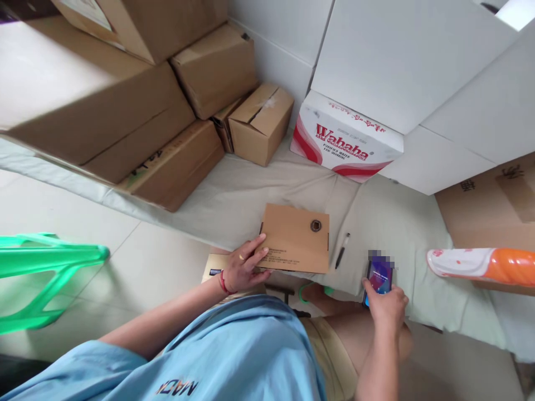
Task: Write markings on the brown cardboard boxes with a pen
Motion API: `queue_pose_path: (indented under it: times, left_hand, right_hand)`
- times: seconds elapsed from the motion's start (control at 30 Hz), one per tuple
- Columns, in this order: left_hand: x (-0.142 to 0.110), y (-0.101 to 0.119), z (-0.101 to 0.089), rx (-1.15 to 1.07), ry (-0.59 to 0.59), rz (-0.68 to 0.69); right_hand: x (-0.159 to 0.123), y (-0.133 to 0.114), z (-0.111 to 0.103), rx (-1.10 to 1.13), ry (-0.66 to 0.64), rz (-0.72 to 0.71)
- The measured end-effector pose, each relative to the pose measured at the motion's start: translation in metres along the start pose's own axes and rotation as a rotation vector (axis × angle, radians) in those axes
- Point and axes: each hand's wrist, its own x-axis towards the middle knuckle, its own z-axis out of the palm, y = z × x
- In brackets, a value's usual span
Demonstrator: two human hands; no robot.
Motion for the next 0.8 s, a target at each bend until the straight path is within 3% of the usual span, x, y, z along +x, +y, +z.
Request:
queue_pose_path:
  times: [0.1, 0.23, 0.33, 0.43, 0.53, 0.6, 0.7, 0.8]
  left_hand:
    - [0.004, 0.005, -0.013, -0.103, -0.055, -0.047]
    - [0.006, 0.014, -0.036, -0.301, -0.122, -0.191]
    - [0.014, 0.018, -0.047, -0.344, -0.12, -0.425]
    - [0.031, 0.017, -0.05, -0.355, -0.156, -0.674]
    - [0.049, 0.011, -0.05, -0.417, -0.265, -0.775]
    - [0.054, 0.005, -0.052, -0.484, -0.323, -0.787]
    - [0.052, -0.001, -0.06, -0.594, -0.329, -0.781]
    - [0.049, -0.002, -0.068, -0.658, -0.308, -0.733]
  right_hand:
    - [0.002, -0.005, 0.001, 0.049, 0.042, -0.033]
    - [-0.012, -0.034, 0.006, 0.217, 0.082, -0.211]
    - [-0.034, -0.066, 0.013, 0.485, -0.15, -0.367]
    - [-0.056, -0.099, 0.022, 0.663, -0.368, -0.435]
    - [-0.075, -0.125, 0.03, 0.681, -0.415, -0.444]
    - [-0.087, -0.135, 0.031, 0.728, -0.531, -0.41]
    - [-0.102, -0.141, 0.025, 0.881, -0.7, -0.263]
    - [-0.11, -0.138, 0.015, 0.989, -0.775, -0.153]
